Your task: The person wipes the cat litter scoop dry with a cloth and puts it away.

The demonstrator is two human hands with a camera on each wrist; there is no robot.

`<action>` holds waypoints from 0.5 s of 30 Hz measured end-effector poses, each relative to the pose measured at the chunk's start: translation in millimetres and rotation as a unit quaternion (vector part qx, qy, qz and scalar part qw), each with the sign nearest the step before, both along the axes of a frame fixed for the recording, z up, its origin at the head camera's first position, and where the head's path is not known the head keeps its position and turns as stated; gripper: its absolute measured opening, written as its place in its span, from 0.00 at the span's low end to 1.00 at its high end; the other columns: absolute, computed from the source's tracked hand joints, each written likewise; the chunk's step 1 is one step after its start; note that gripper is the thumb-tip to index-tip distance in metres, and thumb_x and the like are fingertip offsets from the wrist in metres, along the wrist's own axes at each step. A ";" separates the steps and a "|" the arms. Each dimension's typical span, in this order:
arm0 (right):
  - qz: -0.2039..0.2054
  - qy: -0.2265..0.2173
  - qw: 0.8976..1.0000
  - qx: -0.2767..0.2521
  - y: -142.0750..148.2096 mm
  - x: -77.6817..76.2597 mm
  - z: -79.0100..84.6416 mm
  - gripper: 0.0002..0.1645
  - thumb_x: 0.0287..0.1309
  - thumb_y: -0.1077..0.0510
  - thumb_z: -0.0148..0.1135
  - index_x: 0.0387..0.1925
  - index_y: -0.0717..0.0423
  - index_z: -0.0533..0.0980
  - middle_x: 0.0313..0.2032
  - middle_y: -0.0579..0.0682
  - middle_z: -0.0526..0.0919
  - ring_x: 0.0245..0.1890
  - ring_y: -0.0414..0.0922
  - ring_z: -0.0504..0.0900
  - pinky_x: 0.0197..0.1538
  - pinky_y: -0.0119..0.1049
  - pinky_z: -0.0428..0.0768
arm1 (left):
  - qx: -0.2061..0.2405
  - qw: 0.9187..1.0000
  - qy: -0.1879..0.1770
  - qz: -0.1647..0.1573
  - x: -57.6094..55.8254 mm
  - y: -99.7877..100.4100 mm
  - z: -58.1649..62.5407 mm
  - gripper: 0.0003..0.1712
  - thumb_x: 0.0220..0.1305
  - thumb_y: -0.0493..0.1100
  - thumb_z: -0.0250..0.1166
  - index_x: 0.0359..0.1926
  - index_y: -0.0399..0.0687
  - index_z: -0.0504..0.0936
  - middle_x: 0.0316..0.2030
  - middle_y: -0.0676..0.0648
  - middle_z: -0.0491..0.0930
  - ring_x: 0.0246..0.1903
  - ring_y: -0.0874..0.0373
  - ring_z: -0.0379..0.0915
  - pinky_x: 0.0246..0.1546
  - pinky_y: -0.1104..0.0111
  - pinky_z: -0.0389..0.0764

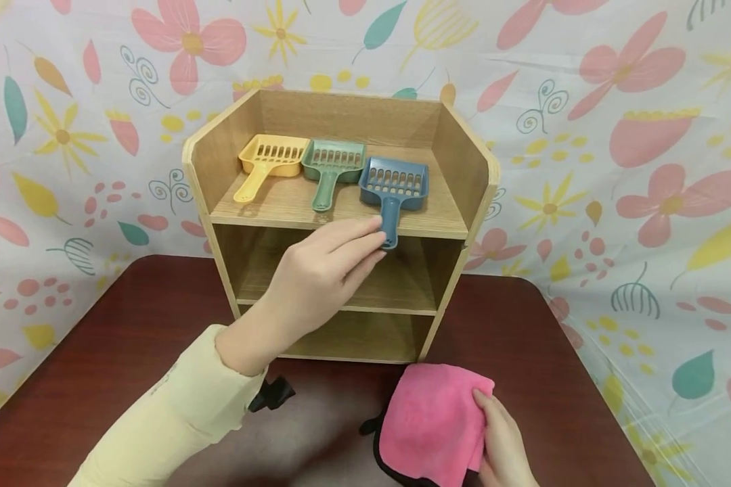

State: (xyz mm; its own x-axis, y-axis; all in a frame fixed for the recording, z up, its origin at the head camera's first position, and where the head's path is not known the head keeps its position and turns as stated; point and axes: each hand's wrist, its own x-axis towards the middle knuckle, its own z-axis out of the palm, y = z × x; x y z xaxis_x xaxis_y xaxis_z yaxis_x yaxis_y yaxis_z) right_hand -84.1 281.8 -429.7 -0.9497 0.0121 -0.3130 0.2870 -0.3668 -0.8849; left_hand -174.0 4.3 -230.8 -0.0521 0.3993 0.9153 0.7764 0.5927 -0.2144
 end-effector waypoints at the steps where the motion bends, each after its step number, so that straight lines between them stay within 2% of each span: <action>1: -0.002 0.004 1.000 0.020 -0.2 -0.4 0.9 0.13 0.71 0.45 0.43 0.37 0.40 0.74 0.30 0.37 0.79 0.32 0.34 0.78 0.37 0.32 0.79 | -0.005 1.000 0.015 0.001 -1.7 1.7 0.4 0.09 0.63 0.40 0.62 0.40 0.42 0.86 0.44 0.46 0.85 0.46 0.56 0.81 0.54 0.74 0.75; 4: -0.008 0.004 0.997 0.080 -1.5 -2.2 5.5 0.10 0.70 0.46 0.47 0.37 0.41 0.73 0.29 0.38 0.79 0.30 0.35 0.79 0.34 0.34 0.79 | -0.017 0.999 0.046 0.004 -6.9 6.2 2.0 0.09 0.64 0.40 0.61 0.39 0.42 0.86 0.42 0.46 0.85 0.45 0.57 0.81 0.56 0.74 0.73; 7: -0.013 -0.011 0.991 0.135 -2.5 -6.0 11.3 0.07 0.66 0.48 0.53 0.38 0.45 0.71 0.27 0.39 0.81 0.28 0.37 0.80 0.32 0.36 0.81 | -0.029 0.998 0.058 0.013 -11.9 9.5 4.3 0.09 0.65 0.39 0.60 0.38 0.41 0.85 0.40 0.47 0.85 0.44 0.58 0.81 0.56 0.74 0.73; 10: -0.007 -0.012 0.983 0.185 -1.7 -9.9 16.1 0.09 0.63 0.51 0.58 0.41 0.49 0.70 0.27 0.42 0.83 0.27 0.39 0.82 0.32 0.39 0.82 | -0.034 0.998 0.057 0.022 -17.3 11.5 6.8 0.09 0.65 0.39 0.58 0.38 0.42 0.85 0.39 0.48 0.85 0.43 0.59 0.81 0.56 0.74 0.73; 15: -0.003 -0.001 0.967 0.253 0.5 -13.1 21.9 0.09 0.62 0.53 0.59 0.40 0.51 0.73 0.26 0.44 0.83 0.25 0.40 0.82 0.30 0.38 0.81 | -0.037 0.998 0.045 0.030 -24.2 14.5 9.2 0.10 0.66 0.40 0.57 0.37 0.43 0.85 0.38 0.49 0.85 0.43 0.58 0.81 0.55 0.74 0.74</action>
State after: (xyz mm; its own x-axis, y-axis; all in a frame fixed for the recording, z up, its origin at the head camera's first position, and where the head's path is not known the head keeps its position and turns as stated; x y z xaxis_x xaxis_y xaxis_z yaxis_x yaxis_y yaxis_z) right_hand -97.2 282.3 -407.8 -0.9485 0.1705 -0.2671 0.2879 0.1118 -0.9511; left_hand -198.2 18.8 -221.6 0.0026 0.4641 0.8858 0.7151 0.6183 -0.3261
